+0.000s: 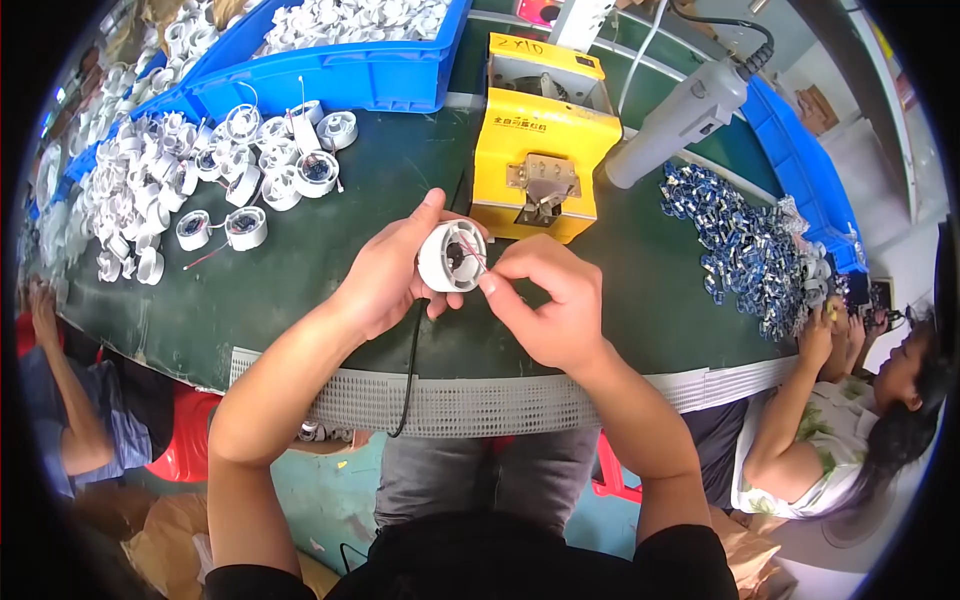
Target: The person assembles small circular electronic components by hand using an electric screwdriver at a production line station.
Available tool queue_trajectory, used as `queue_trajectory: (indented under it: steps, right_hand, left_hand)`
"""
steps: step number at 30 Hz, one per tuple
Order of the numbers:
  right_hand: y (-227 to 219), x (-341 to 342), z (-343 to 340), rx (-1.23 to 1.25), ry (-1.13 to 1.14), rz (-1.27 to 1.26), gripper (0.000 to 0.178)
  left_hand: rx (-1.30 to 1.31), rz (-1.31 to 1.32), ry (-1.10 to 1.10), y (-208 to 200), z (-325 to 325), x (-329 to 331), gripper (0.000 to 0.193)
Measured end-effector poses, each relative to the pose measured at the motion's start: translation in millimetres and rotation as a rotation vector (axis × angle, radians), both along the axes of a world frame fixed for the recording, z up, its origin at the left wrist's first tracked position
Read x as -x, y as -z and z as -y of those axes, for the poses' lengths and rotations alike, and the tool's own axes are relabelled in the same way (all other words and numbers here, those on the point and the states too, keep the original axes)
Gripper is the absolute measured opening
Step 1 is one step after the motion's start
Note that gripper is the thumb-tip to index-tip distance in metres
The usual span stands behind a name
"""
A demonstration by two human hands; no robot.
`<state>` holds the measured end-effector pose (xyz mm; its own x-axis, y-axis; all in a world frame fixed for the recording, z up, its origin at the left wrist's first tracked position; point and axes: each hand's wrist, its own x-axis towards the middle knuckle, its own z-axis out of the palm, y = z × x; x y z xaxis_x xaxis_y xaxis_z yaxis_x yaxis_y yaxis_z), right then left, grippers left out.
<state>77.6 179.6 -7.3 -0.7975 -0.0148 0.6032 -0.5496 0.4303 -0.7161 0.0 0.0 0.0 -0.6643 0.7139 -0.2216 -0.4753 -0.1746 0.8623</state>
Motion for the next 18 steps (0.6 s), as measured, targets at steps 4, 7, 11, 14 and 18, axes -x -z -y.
queue_trajectory:
  steps: [4,7,11,14,18]
  right_hand:
    - [0.1,3.2,-0.5,-0.110,0.025,-0.117,0.011]
    - [-0.8,3.0,-3.1,-0.157,0.025,-0.131,0.012]
    - [-0.8,-1.3,-1.4,-0.196,-0.001,-0.048,0.012]
    - [3.1,-2.9,1.2,0.113,-0.023,0.156,0.011]
    - [6.1,0.6,-5.3,0.155,-0.050,0.297,0.008]
  left_hand:
    - [0.076,-0.004,-0.009,-2.8,-5.5,-2.2,0.060]
    - [0.051,0.005,-0.004,-1.5,-7.1,-2.7,0.060]
    - [0.045,-0.073,0.031,2.2,-5.4,-4.0,0.060]
    - [0.034,-0.097,-0.003,1.8,-7.1,-6.9,0.060]
    - [-0.015,-0.149,-0.011,4.7,-6.6,-8.2,0.061]
